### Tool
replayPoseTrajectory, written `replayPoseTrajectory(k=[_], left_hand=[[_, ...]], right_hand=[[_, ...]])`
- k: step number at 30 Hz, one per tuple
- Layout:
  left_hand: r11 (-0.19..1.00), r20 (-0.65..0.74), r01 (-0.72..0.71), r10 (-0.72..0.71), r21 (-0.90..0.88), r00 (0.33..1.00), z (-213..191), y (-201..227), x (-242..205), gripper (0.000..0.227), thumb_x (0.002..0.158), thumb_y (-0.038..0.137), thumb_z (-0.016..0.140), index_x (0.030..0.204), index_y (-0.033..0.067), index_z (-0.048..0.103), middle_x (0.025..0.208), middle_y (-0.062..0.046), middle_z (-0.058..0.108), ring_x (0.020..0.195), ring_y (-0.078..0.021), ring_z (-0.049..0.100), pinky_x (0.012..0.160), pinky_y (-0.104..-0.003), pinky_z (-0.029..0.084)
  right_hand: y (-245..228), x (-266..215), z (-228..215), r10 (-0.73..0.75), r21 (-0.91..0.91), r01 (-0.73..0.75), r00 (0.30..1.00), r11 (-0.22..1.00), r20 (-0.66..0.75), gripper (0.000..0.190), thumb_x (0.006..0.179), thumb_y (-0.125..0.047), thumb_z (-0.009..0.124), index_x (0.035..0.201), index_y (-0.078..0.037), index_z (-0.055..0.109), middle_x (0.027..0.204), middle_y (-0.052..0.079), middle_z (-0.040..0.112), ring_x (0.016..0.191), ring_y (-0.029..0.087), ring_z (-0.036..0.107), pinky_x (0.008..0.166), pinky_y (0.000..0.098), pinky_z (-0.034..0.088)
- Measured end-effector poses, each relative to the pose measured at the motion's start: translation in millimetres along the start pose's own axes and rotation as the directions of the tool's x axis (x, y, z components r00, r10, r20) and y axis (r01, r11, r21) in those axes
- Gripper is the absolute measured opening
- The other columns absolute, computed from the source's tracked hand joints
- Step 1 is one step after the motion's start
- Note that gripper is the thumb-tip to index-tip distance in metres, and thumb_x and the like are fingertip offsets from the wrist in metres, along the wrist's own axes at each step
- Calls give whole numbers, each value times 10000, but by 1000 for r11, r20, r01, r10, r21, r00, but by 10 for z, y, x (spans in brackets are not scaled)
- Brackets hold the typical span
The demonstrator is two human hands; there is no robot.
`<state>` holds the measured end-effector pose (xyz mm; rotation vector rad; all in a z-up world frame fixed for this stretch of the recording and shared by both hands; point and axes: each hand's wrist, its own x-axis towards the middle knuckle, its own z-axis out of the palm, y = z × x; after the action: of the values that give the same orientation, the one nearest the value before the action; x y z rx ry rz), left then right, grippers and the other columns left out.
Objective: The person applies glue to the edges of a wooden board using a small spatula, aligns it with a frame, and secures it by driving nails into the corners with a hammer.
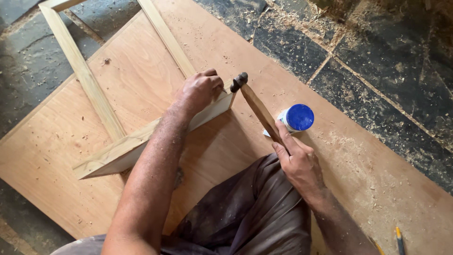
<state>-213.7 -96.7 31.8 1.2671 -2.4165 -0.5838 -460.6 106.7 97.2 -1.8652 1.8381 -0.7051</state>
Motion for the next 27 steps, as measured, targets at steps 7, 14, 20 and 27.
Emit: replayPoseTrajectory(k=[7,14,20,27], left_hand=[[999,-5,-13,13,32,1000,18,6,7,81,952,125,662,998,106,725,1027,-68,655,977,-262,686,855,-410,569],[999,-7,-31,31,43,999,35,-5,12,87,981,138,634,974,100,712,1025,-86,649,974,-286,682,846,-429,563],[1000,26,-17,17,16,1000,83,-22,-5,79,901,87,635,898,98,713,1055,-60,669,977,-284,686,835,-436,559],[976,-248,46,-100,-214,964,38,35,-133,81,938,73,654,958,80,732,1010,-78,704,918,-288,707,777,-415,565]], right_hand=[[20,24,135,-152,-146,155,988,977,31,573,978,-203,643,1519,-114,475,1107,248,729,941,328,753,811,410,634],[6,-8,82,-30,-76,27,999,997,-44,551,1003,-187,626,1524,-111,461,1074,216,752,809,296,763,684,396,643],[17,8,178,-214,-205,199,975,958,-52,571,977,-156,662,1520,-92,498,1092,234,738,975,336,739,828,426,596],[51,-126,65,341,228,-350,937,909,77,613,951,-183,659,1536,-184,480,842,106,755,655,138,681,666,297,564]])
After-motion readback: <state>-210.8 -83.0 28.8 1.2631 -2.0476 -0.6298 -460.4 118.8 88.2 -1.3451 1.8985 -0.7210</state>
